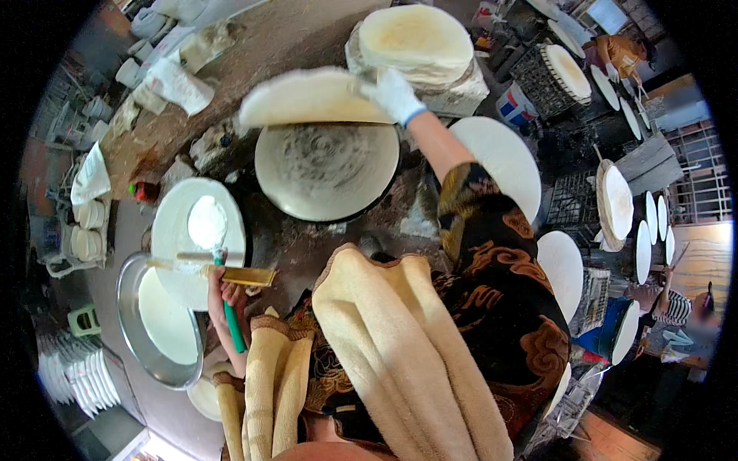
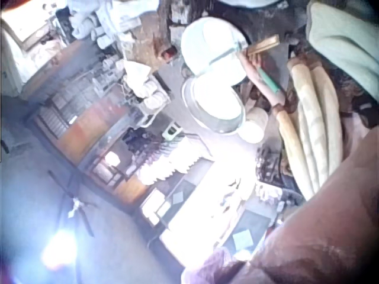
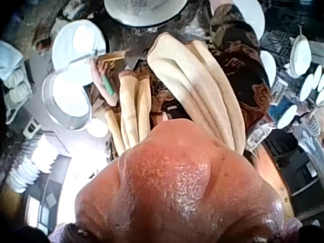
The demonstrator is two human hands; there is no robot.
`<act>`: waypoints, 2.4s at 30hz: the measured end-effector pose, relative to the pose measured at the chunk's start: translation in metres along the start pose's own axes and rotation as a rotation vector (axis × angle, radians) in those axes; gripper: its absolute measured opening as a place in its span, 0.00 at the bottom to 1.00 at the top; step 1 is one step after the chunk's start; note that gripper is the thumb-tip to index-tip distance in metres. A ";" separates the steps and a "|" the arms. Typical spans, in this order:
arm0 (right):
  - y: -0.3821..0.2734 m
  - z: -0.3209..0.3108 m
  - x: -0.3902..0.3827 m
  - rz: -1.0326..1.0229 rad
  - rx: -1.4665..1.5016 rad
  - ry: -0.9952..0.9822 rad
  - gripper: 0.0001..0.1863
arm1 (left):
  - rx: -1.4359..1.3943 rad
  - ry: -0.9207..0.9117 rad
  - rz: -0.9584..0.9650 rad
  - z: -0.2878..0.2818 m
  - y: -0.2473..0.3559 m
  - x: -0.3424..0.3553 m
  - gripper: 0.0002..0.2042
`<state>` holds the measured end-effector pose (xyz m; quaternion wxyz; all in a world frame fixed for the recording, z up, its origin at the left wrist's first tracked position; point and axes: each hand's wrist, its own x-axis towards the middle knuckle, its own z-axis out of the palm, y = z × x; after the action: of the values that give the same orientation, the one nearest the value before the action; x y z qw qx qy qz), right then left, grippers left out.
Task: The person scoops white batter from a large metal bowl using a ladle and pours it onto a hot circular griddle. They use a wooden stick to spread the batter into a thin, round crepe. Once cooked, the person lifts the crepe and stacks it onto a growing pile of finished crepes.
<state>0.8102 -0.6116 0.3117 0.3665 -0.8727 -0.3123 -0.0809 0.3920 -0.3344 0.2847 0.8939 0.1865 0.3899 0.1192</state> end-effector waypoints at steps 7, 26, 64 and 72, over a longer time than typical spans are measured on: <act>0.128 -0.136 0.143 0.302 0.592 0.438 0.19 | 0.015 0.041 0.021 0.054 -0.014 0.001 0.13; 0.332 -0.077 0.105 1.294 0.153 0.559 0.33 | 0.042 0.120 0.000 0.089 -0.044 0.025 0.14; 0.075 0.327 -0.278 1.815 0.576 0.058 0.11 | -0.180 0.337 0.317 -0.197 -0.051 -0.206 0.06; 0.101 0.361 -0.277 1.823 0.696 0.210 0.14 | -0.289 0.365 0.316 -0.213 -0.067 -0.206 0.06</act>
<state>0.6205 -0.5512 -0.1099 0.5514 -0.6111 0.5086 0.2526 0.1011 -0.4170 0.2572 0.7966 0.0909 0.4894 0.3429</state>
